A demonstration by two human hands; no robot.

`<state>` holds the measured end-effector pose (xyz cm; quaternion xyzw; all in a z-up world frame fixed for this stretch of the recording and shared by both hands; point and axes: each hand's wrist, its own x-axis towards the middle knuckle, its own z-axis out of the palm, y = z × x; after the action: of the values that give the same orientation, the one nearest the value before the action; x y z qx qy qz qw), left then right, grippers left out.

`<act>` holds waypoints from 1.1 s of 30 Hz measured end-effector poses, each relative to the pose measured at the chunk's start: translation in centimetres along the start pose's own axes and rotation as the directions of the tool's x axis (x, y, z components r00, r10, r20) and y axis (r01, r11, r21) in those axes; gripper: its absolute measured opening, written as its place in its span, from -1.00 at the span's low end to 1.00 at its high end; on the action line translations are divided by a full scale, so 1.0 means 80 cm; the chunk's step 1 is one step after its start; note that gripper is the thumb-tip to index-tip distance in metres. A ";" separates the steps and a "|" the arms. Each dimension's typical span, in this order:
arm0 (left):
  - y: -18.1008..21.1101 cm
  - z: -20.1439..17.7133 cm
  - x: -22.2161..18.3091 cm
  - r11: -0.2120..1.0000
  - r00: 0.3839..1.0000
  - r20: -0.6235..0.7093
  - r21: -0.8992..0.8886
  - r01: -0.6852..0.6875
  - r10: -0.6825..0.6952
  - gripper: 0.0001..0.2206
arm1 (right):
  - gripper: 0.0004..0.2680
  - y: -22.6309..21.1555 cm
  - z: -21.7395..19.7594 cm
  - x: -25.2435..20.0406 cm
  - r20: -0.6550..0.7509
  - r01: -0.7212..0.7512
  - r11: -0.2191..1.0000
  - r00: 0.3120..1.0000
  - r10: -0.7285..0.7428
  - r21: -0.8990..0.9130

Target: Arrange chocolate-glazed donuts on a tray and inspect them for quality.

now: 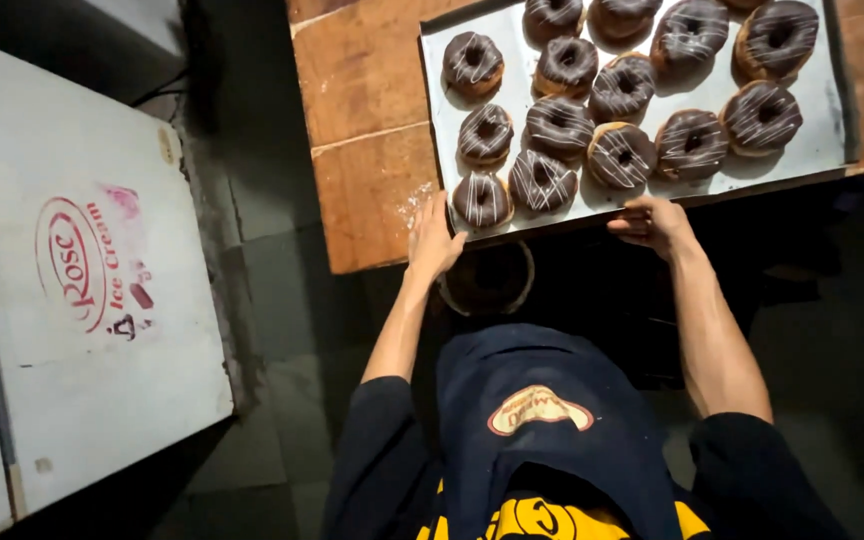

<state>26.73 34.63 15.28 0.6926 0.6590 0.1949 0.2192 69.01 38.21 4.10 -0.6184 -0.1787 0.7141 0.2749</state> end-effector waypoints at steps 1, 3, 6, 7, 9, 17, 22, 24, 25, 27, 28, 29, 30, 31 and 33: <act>0.003 -0.002 0.004 1.000 1.000 0.003 -0.002 0.004 -0.004 -0.23 | -0.79 -0.001 0.002 -0.002 -0.001 -0.005 1.000 1.000 0.005 -0.002; 0.010 -0.006 0.013 0.997 0.997 0.020 -0.027 -0.075 0.076 -0.06 | -0.79 -0.005 0.006 -0.008 -0.018 0.010 1.000 1.000 -0.009 0.007; 0.014 0.008 0.032 0.993 0.992 0.052 -0.002 -0.114 0.114 0.07 | -0.78 -0.009 0.010 -0.014 -0.024 0.007 0.999 1.000 -0.007 0.032; 0.017 0.014 0.037 0.994 0.992 0.056 -0.004 -0.113 0.113 0.07 | -0.78 -0.010 0.010 -0.016 -0.027 0.004 0.999 1.000 -0.003 0.033; 0.023 0.027 0.046 0.989 0.989 0.060 0.051 -0.139 0.136 0.22 | -0.79 -0.011 0.011 -0.020 -0.031 0.021 0.999 0.999 -0.019 0.042; 0.049 0.065 0.060 0.984 1.000 0.015 0.178 -0.021 0.019 0.25 | -0.77 -0.006 0.005 -0.014 -0.017 -0.004 1.000 1.000 0.004 0.000; 0.047 0.058 0.065 0.983 0.999 0.009 0.183 -0.033 0.032 0.26 | -0.78 -0.008 0.006 -0.012 -0.001 0.017 1.000 1.000 -0.017 0.005; 0.042 0.060 0.064 0.989 0.999 0.032 0.149 -0.023 0.019 0.27 | -0.79 -0.009 0.008 -0.019 -0.011 0.035 0.999 0.999 -0.035 0.029; 0.045 0.055 0.065 0.988 0.999 0.033 0.149 -0.026 0.021 0.27 | -0.79 -0.008 0.007 -0.015 -0.013 0.035 0.999 0.999 -0.035 0.031; 0.051 0.047 0.062 0.980 0.998 0.004 0.190 -0.059 0.060 0.22 | -0.79 0.000 0.003 -0.009 -0.012 0.019 0.999 1.000 -0.019 0.033; 0.051 0.044 0.060 0.980 0.998 0.010 0.190 -0.057 0.056 0.22 | -0.79 0.001 0.003 -0.009 -0.014 0.012 0.999 1.000 -0.012 0.034; 0.052 0.041 0.060 0.981 0.994 0.000 0.164 -0.104 0.106 0.11 | -0.79 -0.001 0.003 -0.008 -0.014 0.012 1.000 1.000 -0.012 0.019; 0.053 0.038 0.061 0.979 0.988 -0.012 0.138 -0.151 0.154 -0.01 | -0.78 -0.003 0.003 -0.007 -0.014 0.013 1.000 1.000 -0.012 0.004; 0.052 0.037 0.061 0.979 0.988 -0.006 0.136 -0.150 0.152 -0.01 | -0.78 -0.004 0.004 -0.010 -0.017 0.007 1.000 1.000 -0.007 0.005; 0.051 0.035 0.062 0.946 0.955 -0.013 0.147 -0.290 0.295 -0.30 | -0.77 -0.007 0.008 -0.017 -0.025 0.032 0.999 0.999 -0.032 -0.008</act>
<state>31.94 39.32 15.11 0.7930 0.5651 0.1894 0.1261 68.59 37.89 5.59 -0.6253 -0.1879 0.7013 0.2863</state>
